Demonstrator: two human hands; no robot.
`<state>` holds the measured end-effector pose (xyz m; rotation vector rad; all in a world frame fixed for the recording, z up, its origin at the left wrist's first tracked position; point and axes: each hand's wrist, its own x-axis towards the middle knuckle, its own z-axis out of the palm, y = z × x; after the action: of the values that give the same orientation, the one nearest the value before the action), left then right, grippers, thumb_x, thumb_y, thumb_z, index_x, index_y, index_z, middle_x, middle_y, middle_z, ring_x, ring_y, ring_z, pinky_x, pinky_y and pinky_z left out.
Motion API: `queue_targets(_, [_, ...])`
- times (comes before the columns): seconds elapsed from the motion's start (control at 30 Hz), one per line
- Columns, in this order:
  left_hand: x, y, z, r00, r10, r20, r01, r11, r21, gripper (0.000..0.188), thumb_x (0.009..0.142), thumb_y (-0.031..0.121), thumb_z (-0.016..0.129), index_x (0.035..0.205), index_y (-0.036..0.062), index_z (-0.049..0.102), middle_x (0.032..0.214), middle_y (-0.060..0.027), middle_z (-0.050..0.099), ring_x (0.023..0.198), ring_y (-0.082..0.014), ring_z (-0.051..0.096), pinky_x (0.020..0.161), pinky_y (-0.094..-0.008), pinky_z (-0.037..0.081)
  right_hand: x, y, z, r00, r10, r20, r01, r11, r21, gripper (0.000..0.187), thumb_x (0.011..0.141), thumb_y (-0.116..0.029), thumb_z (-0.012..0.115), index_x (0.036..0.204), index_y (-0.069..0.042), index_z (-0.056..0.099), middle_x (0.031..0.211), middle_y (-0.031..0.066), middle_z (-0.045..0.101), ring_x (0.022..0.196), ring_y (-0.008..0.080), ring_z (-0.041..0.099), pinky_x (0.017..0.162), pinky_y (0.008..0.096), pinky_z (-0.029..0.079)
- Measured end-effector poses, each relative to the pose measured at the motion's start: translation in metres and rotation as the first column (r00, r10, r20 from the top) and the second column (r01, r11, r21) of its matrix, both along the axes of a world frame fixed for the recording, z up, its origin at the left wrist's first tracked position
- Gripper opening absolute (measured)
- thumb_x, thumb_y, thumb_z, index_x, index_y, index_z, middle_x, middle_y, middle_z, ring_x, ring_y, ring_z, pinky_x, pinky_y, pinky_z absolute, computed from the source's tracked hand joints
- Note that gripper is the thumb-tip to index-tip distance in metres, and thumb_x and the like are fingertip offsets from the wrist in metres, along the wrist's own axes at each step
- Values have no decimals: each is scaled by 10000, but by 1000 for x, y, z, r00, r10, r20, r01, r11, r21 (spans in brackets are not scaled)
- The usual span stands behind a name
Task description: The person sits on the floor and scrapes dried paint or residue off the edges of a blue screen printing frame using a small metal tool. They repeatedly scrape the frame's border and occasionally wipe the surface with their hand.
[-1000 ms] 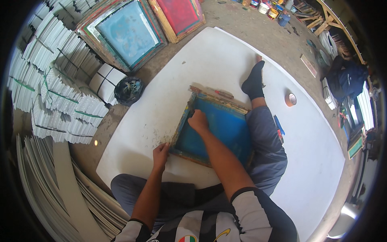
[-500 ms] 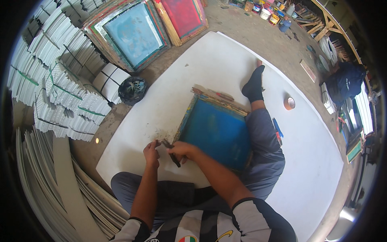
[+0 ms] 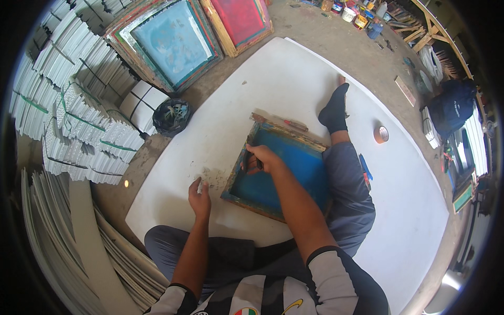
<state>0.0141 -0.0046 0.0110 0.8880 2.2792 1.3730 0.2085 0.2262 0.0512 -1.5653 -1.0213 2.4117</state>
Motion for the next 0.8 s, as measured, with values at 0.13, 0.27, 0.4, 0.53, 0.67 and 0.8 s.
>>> queue_targets(0.13, [1, -1, 0, 1000, -19, 10, 19, 1000, -6, 396, 954, 217, 731, 1250, -45, 696, 1256, -224, 670, 1183, -354, 642, 1034, -415, 489, -2, 1, -4, 999, -33, 0, 33, 999, -12, 457, 1094, -451, 499, 1171, -23, 640, 1012, 215, 748, 917, 333, 756, 846, 569, 602])
queue_targets(0.27, [3, -1, 2, 999, -36, 21, 36, 999, -13, 389, 959, 220, 726, 1251, -36, 700, 1261, -224, 657, 1181, -364, 639, 1026, -421, 495, -2, 2, -7, 996, -79, -33, 77, 996, -43, 452, 1075, -425, 545, 1165, 11, 621, 959, 210, 730, 848, 333, 749, 789, 564, 611])
queue_targets(0.4, [8, 1, 6, 998, -55, 17, 55, 998, -18, 378, 958, 223, 730, 1240, -28, 707, 1254, -221, 660, 1173, -360, 643, 1014, -418, 500, -2, 5, -11, 994, -112, -12, 110, 990, -86, 357, 1022, -305, 654, 1171, 16, 604, 891, 190, 700, 737, 300, 730, 681, 532, 625])
queue_targets(0.53, [14, 0, 0, 997, -77, 10, 77, 997, -11, 377, 955, 235, 733, 1231, -21, 713, 1242, -215, 669, 1154, -348, 648, 975, -406, 507, -6, 6, -11, 986, -126, 107, 130, 991, -35, 289, 941, -132, 706, 1148, 25, 581, 823, 168, 668, 670, 280, 700, 607, 503, 616])
queue_targets(0.67, [13, -3, -6, 995, -96, -35, 96, 995, -14, 382, 948, 240, 733, 1240, -6, 713, 1237, -194, 678, 1123, -311, 657, 869, -366, 520, -15, 0, 3, 980, -123, 158, 113, 991, 74, 225, 895, -44, 681, 1071, 21, 556, 752, 146, 631, 597, 274, 661, 526, 474, 569])
queue_targets(0.8, [16, -1, -8, 993, -114, -26, 114, 993, -3, 371, 948, 227, 734, 1243, 2, 713, 1229, -180, 678, 1109, -299, 659, 828, -348, 521, -16, -2, -4, 976, -111, 186, 83, 985, 151, 174, 874, -27, 655, 1002, -1, 540, 702, 124, 601, 527, 263, 618, 453, 457, 505])
